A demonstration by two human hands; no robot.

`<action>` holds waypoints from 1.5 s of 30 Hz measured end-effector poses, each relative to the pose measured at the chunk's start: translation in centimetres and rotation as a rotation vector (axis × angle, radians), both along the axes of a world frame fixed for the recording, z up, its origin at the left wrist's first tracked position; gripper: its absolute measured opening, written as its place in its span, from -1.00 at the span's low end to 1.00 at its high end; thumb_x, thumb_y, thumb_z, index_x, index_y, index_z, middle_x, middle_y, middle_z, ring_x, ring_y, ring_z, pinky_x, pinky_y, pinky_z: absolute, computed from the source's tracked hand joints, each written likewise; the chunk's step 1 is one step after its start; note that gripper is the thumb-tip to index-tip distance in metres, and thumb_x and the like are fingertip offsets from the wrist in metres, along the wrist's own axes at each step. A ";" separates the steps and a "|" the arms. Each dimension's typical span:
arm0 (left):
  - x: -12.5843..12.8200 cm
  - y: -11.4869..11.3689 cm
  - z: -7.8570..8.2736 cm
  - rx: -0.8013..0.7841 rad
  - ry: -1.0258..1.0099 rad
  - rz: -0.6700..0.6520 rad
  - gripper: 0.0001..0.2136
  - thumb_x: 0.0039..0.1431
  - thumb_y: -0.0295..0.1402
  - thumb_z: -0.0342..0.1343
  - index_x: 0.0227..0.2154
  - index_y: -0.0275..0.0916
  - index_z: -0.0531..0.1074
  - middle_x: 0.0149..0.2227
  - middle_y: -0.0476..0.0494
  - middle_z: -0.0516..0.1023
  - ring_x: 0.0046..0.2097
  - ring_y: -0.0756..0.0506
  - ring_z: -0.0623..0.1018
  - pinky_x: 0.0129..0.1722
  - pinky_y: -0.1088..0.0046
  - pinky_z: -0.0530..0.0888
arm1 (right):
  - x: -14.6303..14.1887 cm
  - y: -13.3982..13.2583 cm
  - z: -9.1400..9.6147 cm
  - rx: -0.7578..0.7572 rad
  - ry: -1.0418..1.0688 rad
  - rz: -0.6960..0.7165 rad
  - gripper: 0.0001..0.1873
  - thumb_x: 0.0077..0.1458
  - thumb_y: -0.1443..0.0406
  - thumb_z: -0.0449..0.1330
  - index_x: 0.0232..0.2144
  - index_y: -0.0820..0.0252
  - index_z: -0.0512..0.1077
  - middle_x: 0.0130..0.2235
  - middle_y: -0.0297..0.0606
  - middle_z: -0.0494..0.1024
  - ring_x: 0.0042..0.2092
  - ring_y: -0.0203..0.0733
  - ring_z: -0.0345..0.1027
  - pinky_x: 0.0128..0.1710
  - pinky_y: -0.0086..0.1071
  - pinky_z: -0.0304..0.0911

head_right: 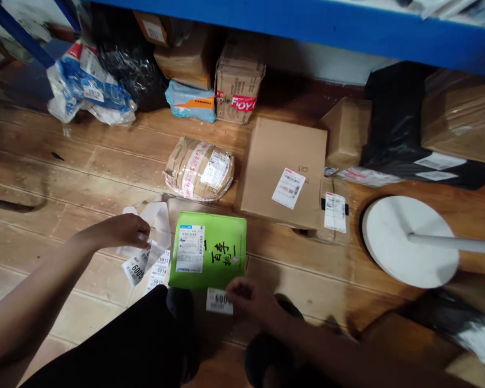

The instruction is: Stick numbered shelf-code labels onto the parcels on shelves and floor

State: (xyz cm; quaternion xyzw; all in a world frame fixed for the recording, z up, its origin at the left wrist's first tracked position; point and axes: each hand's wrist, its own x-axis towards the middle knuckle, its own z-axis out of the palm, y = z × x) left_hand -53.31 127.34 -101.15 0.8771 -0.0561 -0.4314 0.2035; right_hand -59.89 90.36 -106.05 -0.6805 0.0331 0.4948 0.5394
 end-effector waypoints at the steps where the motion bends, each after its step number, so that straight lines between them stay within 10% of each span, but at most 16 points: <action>1: 0.0 -0.3 -0.2 0.005 0.008 -0.020 -0.84 -0.10 -0.20 0.17 -0.57 -0.18 0.48 -0.56 -0.01 0.48 -0.46 -0.07 0.44 -0.49 0.48 0.15 | 1.4 0.1 0.6 0.005 0.013 -0.024 -0.67 -0.15 0.02 0.30 -0.48 0.14 0.41 -0.47 -0.31 0.49 -0.43 -0.22 0.40 -0.41 -0.32 0.32; 20: -0.4 -2.9 0.9 0.084 0.088 -0.105 -0.74 -0.04 -0.10 0.13 -0.44 -0.19 0.52 -0.44 -0.08 0.55 -0.38 -0.11 0.49 -0.47 0.48 0.20 | 5.5 -0.4 2.0 0.070 -0.044 -0.020 -0.68 -0.11 0.08 0.29 -0.42 0.22 0.42 -0.44 -0.34 0.48 -0.44 -0.31 0.35 -0.46 -0.45 0.30; 27: -1.1 -3.3 -0.9 0.209 0.077 -0.170 -0.76 -0.08 -0.16 0.16 -0.39 -0.18 0.53 -0.30 -0.14 0.58 -0.25 -0.18 0.51 -0.40 0.45 0.27 | 9.7 -8.0 -3.0 -0.001 -0.566 0.702 -0.78 0.08 0.21 0.13 -0.48 0.24 0.44 -0.44 -0.23 0.46 -0.41 -0.27 0.31 -0.40 -0.42 0.20; 34: -2.5 -5.4 -4.4 0.203 0.055 -0.211 -0.69 -0.11 -0.21 0.20 -0.24 -0.15 0.50 -0.16 -0.15 0.57 -0.10 -0.25 0.51 -0.23 0.35 0.36 | 9.0 -5.8 -8.6 0.069 -0.749 0.552 -0.67 0.21 0.15 -0.02 -0.43 0.20 0.41 -0.37 -0.21 0.50 -0.32 -0.23 0.35 -0.32 -0.40 0.20; 45: -2.7 -5.9 -5.0 0.108 0.067 -0.159 -0.60 -0.08 -0.12 0.19 -0.18 -0.22 0.49 -0.15 -0.27 0.56 -0.11 -0.34 0.51 -0.18 0.24 0.38 | 8.3 -5.7 -10.3 0.037 -0.816 0.467 -0.69 0.20 0.16 0.01 -0.47 0.19 0.38 -0.43 -0.27 0.46 -0.38 -0.26 0.34 -0.38 -0.44 0.17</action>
